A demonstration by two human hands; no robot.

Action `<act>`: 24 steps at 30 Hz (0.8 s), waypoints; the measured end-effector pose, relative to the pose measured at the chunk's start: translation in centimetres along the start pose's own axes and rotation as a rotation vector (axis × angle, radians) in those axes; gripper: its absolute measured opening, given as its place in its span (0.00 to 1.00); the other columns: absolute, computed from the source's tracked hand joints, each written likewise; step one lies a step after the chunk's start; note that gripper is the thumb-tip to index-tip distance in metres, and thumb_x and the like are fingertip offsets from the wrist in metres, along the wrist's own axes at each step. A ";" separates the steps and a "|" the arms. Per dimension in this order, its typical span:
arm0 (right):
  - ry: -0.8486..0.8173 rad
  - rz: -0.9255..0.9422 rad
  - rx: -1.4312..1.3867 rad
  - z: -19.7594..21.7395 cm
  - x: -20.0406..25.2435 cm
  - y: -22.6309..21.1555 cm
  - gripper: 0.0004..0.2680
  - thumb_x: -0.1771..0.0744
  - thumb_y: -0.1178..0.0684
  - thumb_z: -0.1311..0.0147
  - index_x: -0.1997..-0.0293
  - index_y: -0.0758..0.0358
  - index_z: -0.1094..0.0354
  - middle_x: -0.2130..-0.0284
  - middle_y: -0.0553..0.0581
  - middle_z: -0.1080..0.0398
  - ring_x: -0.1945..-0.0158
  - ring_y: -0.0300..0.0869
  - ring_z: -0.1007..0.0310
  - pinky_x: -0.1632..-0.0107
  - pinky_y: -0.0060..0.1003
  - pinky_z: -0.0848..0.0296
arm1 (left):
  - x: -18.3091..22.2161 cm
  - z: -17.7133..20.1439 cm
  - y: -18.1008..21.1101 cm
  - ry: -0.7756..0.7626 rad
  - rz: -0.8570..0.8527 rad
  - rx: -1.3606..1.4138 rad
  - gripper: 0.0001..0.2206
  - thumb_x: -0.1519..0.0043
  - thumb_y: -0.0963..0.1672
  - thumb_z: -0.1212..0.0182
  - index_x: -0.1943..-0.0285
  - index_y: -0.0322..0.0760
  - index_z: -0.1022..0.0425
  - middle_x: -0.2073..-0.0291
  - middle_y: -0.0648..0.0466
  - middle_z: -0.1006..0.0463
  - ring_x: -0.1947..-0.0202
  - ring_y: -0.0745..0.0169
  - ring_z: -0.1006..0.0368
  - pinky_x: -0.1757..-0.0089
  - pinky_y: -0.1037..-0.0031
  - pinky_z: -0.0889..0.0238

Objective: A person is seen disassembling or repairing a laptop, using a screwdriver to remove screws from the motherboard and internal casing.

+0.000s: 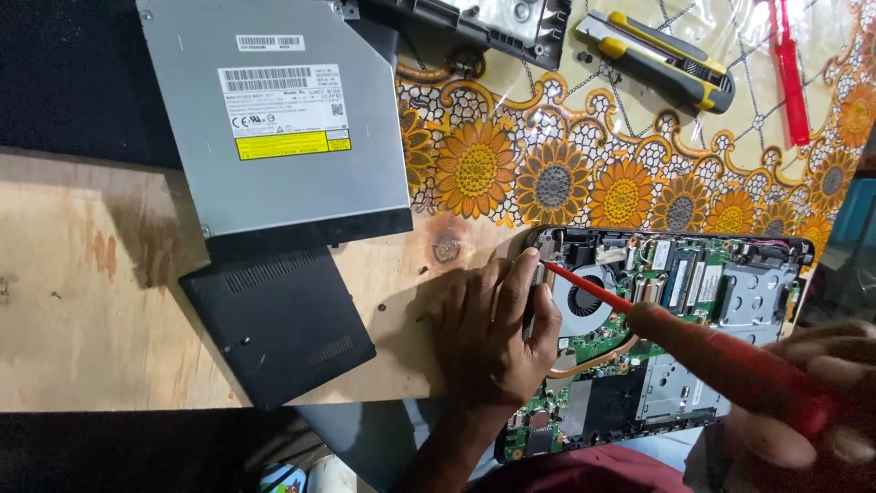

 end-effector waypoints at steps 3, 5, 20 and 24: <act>-0.252 0.682 1.371 -2.0 -0.9 0.0 0.11 0.26 0.45 0.62 0.65 0.55 0.50 0.72 0.59 0.47 0.68 0.58 0.42 0.67 0.54 0.40 | -0.4 0.1 0.1 0.004 0.006 -0.003 0.12 0.40 0.46 0.40 0.48 0.44 0.25 0.59 0.55 0.22 0.59 0.55 0.27 0.57 0.65 0.41; -0.402 1.157 2.264 -2.8 -1.2 2.6 0.18 0.28 0.37 0.65 0.72 0.56 0.58 0.75 0.58 0.56 0.68 0.52 0.53 0.67 0.47 0.45 | -0.2 0.1 0.1 0.011 0.002 -0.003 0.12 0.39 0.46 0.40 0.47 0.45 0.26 0.58 0.55 0.21 0.59 0.57 0.26 0.59 0.66 0.40; -0.615 0.785 2.462 -3.2 -1.3 1.5 0.12 0.30 0.44 0.59 0.54 0.64 0.46 0.67 0.62 0.40 0.61 0.59 0.27 0.57 0.49 0.26 | -0.2 0.2 0.1 0.002 -0.011 0.017 0.13 0.40 0.45 0.38 0.47 0.42 0.25 0.55 0.53 0.21 0.58 0.55 0.26 0.56 0.65 0.38; 0.116 0.309 2.430 -4.8 -0.2 2.4 0.07 0.38 0.62 0.42 0.61 0.60 0.35 0.53 0.56 0.30 0.53 0.34 0.26 0.53 0.20 0.25 | -0.5 0.3 0.2 -0.021 -0.011 0.061 0.12 0.39 0.44 0.41 0.47 0.41 0.25 0.56 0.52 0.21 0.59 0.54 0.27 0.57 0.65 0.39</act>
Point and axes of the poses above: each hand's wrist, its own x-axis away from the middle knuckle, its own z-axis out of the back of the hand, y = z × x, the point moved 5 cm from there along -x, towards the middle knuckle
